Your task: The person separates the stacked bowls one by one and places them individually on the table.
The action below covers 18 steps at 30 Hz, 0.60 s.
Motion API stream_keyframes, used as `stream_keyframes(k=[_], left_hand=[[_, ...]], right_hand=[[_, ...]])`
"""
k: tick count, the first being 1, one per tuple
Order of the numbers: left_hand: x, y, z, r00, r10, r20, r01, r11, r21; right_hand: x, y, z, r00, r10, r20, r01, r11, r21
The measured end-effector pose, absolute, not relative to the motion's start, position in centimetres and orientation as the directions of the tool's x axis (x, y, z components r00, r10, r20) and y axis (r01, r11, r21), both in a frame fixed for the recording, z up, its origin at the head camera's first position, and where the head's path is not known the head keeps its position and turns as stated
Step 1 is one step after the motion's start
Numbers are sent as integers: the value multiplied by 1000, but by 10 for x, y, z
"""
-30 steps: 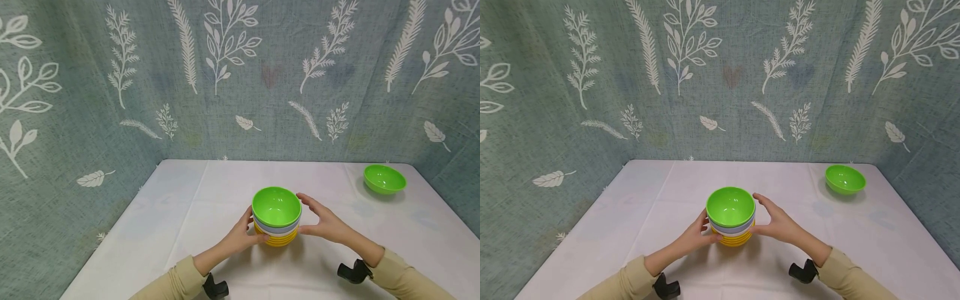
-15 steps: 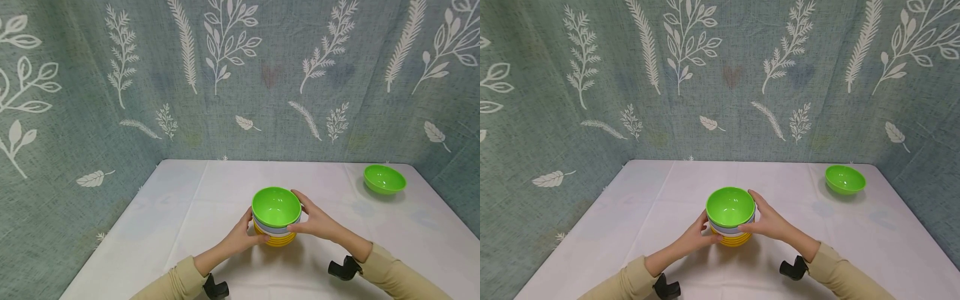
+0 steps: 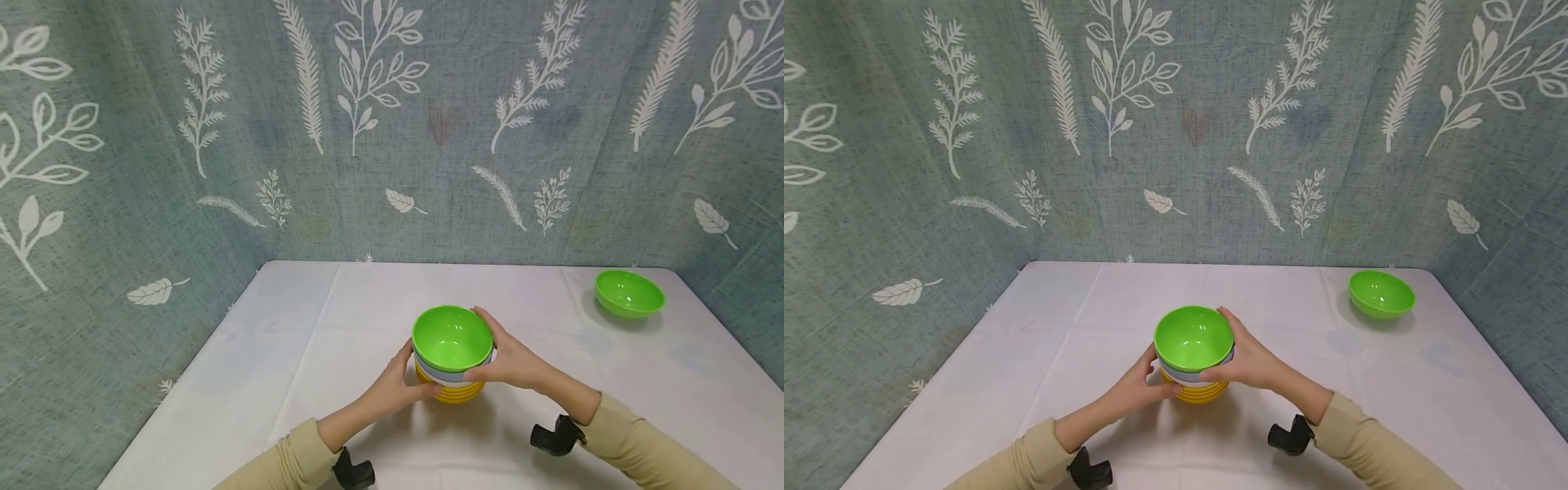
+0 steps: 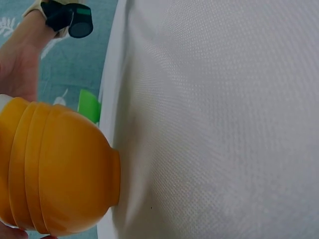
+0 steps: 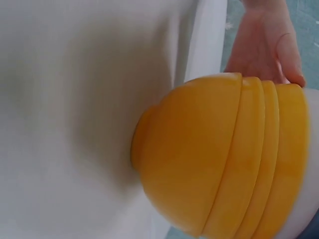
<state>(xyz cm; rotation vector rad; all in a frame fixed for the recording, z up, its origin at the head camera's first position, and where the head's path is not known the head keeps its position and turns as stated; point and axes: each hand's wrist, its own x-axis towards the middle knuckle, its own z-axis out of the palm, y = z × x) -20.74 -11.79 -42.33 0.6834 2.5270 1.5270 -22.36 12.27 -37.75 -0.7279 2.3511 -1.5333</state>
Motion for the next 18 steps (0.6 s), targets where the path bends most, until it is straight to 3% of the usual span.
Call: stream_keyframes(k=[18], left_hand=[[-209, -116, -425, -888, 438, 139, 308, 343, 887]], right_hand=[[-223, 122, -369, -840, -534, 96, -387, 465, -796]])
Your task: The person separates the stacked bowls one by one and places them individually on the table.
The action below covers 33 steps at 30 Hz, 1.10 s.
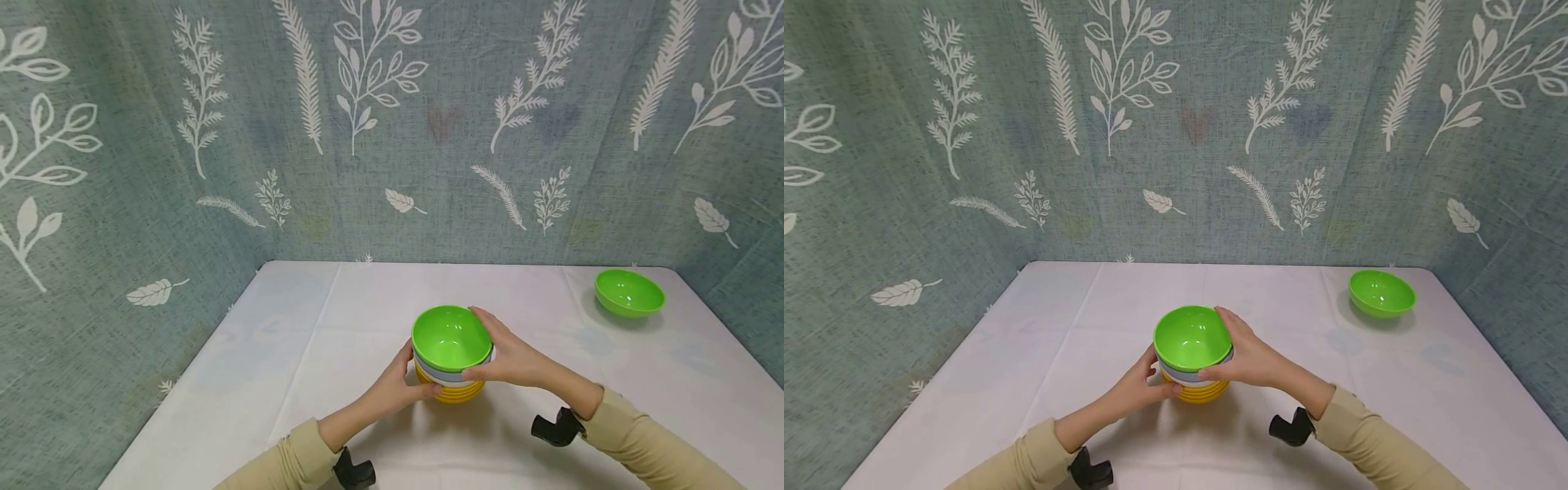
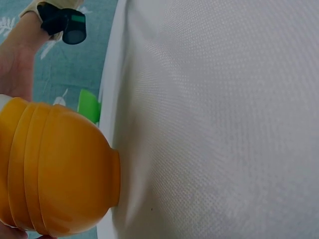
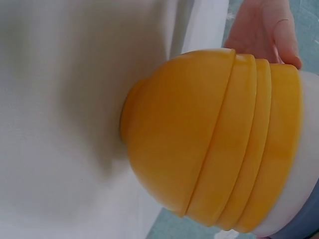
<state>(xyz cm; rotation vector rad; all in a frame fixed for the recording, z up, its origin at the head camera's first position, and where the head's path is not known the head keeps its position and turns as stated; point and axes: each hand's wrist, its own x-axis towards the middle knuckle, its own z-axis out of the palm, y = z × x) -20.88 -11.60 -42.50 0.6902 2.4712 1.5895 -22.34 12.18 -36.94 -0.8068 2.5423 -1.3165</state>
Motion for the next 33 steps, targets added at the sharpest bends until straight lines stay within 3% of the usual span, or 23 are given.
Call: stream_keyframes(k=[11, 19, 33], left_hand=[[-208, -116, -424, -885, 444, 142, 310, 332, 891], [-208, -116, -425, -882, 445, 155, 323, 331, 887], [-209, -115, -424, -886, 445, 129, 292, 322, 901]], right_hand=[[-225, 124, -365, -847, -528, 57, -378, 524, -763], [-225, 119, -369, -847, -511, 145, -396, 427, -813], [-223, 115, -375, -860, -464, 213, -431, 435, -791]])
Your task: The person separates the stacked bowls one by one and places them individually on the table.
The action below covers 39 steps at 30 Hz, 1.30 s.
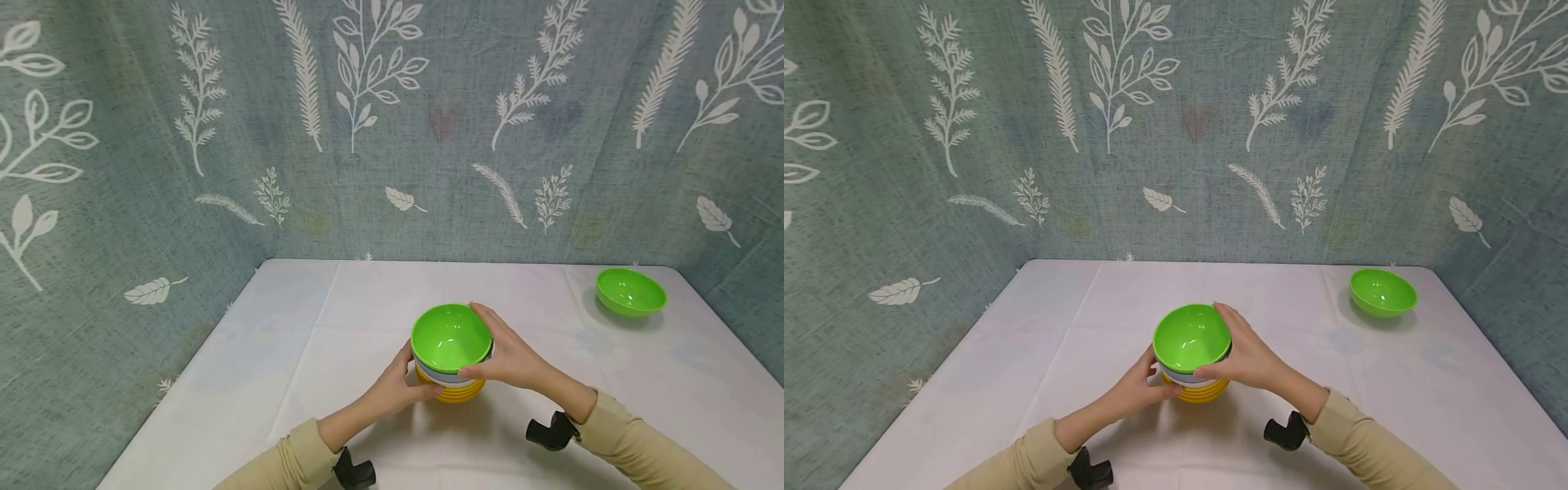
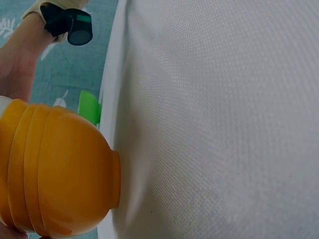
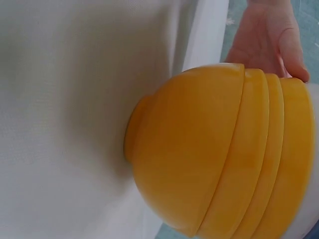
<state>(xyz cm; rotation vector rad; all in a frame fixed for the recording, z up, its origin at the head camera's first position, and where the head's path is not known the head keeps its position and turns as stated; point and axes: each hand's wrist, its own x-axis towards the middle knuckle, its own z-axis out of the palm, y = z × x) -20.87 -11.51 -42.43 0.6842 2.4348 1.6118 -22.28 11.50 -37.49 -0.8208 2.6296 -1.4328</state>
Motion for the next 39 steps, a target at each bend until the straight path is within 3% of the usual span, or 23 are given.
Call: stream_keyframes(k=[25, 39], left_hand=[[-208, -116, -424, -878, 456, 144, 316, 328, 890], [-208, -117, -425, -877, 457, 149, 319, 321, 892]], right_hand=[[-221, 115, -371, -884, -412, 220, -408, 453, -793], [-221, 129, -344, -891, -350, 288, -429, 446, -786]])
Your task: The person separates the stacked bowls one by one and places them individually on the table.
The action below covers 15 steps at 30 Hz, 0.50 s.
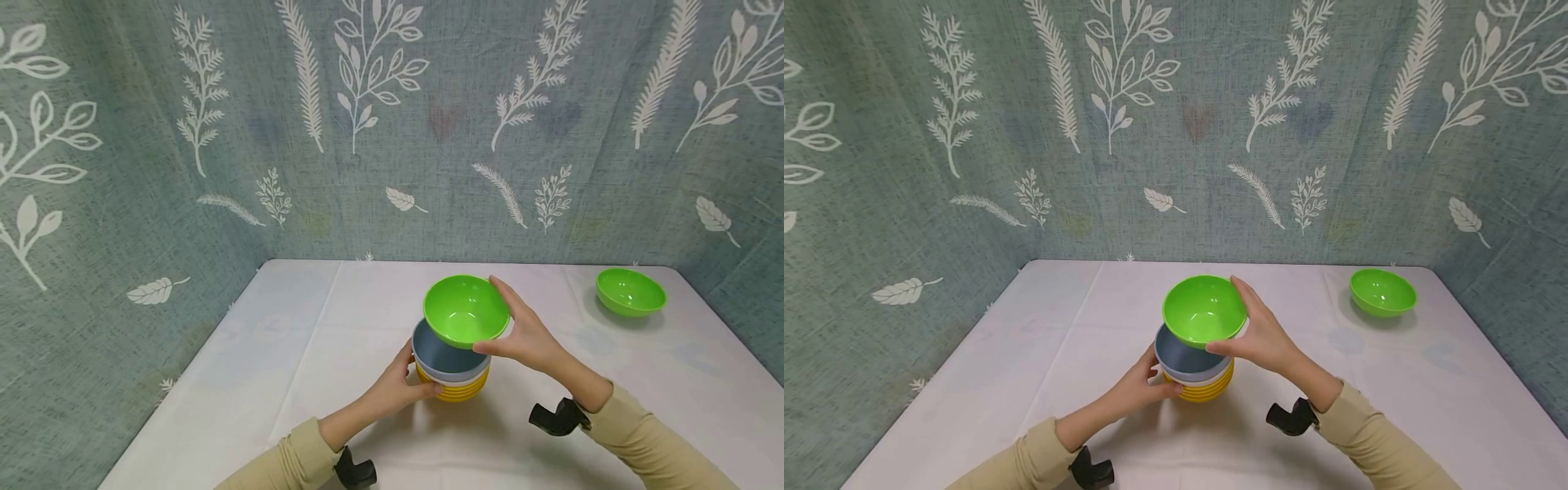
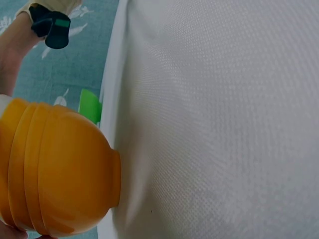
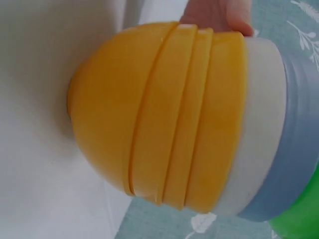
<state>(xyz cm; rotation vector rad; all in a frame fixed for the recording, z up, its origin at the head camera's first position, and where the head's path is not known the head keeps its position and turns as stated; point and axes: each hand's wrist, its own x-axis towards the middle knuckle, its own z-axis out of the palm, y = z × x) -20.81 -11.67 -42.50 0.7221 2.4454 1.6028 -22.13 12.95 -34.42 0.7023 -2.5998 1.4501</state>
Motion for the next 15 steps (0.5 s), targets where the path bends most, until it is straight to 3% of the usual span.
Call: stream_keyframes(k=[15], left_hand=[[-208, -116, -423, -883, 453, 119, 294, 340, 893]], right_hand=[[-234, 151, -334, -941, -243, 237, -332, 511, -793]])
